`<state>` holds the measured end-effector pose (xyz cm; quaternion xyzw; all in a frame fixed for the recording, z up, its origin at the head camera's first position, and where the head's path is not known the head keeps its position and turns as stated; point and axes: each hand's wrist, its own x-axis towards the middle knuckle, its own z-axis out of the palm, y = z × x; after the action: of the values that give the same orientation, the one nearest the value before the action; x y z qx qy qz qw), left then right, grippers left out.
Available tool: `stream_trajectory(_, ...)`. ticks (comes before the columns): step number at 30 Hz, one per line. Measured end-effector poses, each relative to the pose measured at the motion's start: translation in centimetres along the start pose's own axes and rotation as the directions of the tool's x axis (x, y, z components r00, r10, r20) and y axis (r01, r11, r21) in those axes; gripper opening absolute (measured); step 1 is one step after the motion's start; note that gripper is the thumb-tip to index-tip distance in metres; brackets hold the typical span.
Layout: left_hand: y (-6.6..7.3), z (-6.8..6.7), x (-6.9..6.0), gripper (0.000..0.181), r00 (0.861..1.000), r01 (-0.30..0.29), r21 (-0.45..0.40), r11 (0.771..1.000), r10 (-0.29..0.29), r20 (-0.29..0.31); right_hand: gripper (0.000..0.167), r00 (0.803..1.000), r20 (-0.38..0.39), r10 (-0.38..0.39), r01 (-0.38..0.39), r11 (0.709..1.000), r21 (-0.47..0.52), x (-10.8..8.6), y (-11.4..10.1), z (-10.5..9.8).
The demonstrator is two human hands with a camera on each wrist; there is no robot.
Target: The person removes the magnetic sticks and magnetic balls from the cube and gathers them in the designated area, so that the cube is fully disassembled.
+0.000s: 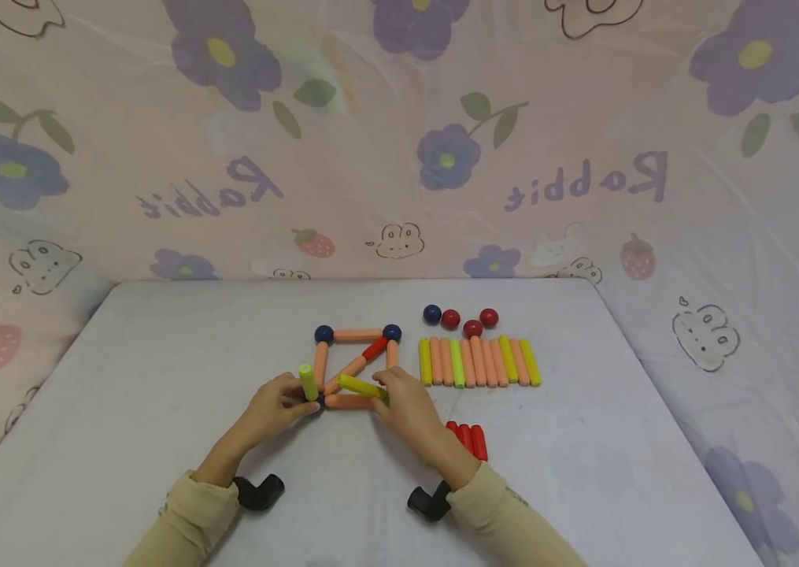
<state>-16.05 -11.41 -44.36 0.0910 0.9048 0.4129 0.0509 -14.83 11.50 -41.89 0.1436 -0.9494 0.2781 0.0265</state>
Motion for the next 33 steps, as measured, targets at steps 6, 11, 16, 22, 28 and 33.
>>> stream_trajectory(6,-0.3,0.2,-0.6,0.022,1.000,0.003,0.014,1.000,-0.003,-0.004,0.029,0.999,0.032,-0.011,0.011,1.000,-0.003,-0.4,0.1,0.7)
stream_trajectory(11,-0.5,0.8,-1.1,0.023,1.000,0.000,0.008,1.000,0.000,-0.012,0.028,0.997,0.074,0.025,-0.023,1.000,-0.017,-1.0,-0.1,1.0)
stream_trajectory(16,-0.6,1.1,-1.1,0.025,1.000,0.011,-0.013,1.000,-0.011,-0.021,0.023,0.997,0.070,0.035,-0.032,0.999,-0.040,-1.0,-0.3,0.9)
stream_trajectory(22,-0.6,1.2,-1.2,0.025,0.999,-0.007,-0.011,1.000,0.007,-0.049,0.023,0.997,0.072,0.016,-0.012,0.998,-0.058,-0.9,-0.3,0.7)
stream_trajectory(28,-0.3,0.9,-1.0,0.026,0.997,-0.040,-0.004,0.999,0.040,-0.063,0.020,0.999,0.040,-0.014,0.016,0.998,-0.061,-0.6,-0.3,0.4)
stream_trajectory(33,0.0,0.6,-0.6,0.025,0.996,-0.046,0.001,0.999,0.046,-0.076,0.020,1.000,0.006,-0.027,0.027,0.996,-0.080,-0.3,-0.4,0.1)
